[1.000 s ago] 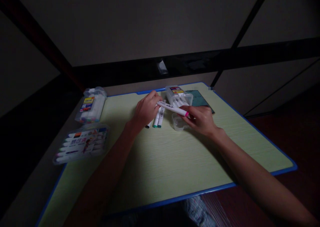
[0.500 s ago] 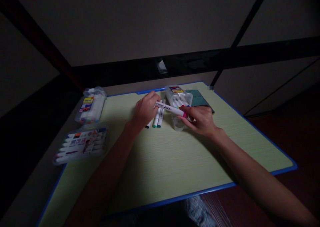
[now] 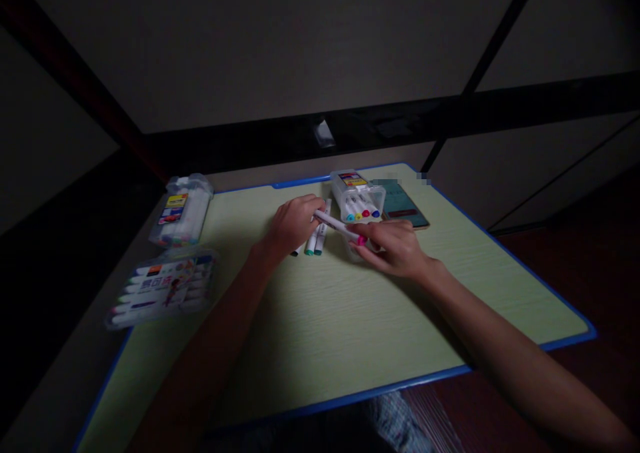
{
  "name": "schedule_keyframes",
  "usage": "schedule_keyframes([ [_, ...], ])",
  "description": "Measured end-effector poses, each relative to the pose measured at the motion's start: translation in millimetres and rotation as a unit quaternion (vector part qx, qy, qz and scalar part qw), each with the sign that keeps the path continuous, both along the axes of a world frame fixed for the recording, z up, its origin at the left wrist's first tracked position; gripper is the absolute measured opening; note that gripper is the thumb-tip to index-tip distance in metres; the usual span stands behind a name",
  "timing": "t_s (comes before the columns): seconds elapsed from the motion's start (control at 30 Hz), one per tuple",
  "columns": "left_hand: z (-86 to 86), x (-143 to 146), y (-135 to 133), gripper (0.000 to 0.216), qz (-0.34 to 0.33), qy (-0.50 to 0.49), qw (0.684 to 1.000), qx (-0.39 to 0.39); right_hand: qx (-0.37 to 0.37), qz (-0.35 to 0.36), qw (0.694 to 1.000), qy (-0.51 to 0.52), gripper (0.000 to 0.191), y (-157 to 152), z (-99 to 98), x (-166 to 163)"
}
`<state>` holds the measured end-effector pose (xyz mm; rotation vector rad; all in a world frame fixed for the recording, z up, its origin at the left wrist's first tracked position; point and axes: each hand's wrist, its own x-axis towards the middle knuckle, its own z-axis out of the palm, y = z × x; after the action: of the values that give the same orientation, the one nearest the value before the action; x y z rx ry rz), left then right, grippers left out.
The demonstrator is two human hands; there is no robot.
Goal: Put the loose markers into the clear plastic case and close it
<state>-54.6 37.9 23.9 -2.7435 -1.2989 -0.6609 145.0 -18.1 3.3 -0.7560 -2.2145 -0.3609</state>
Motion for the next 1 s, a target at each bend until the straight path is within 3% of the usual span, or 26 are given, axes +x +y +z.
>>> schedule_keyframes([
  [0.27,-6.7,-0.6,2.3,0.024,-0.105,0.018,0.994,-0.023,-0.082,0.055,0.995,0.020,0.027,-4.0,4.9,-9.4],
  [0.57,-12.3,0.4,4.6,0.026,-0.148,0.033,0.988,-0.009,-0.110,0.088,0.990,-0.030,0.031,1.0,1.0,-9.7],
  [1.0,-15.8,1.0,3.8,0.021,-0.131,0.053,0.988,-0.069,0.007,0.037,0.996,0.082,0.018,-7.5,4.0,-6.4],
])
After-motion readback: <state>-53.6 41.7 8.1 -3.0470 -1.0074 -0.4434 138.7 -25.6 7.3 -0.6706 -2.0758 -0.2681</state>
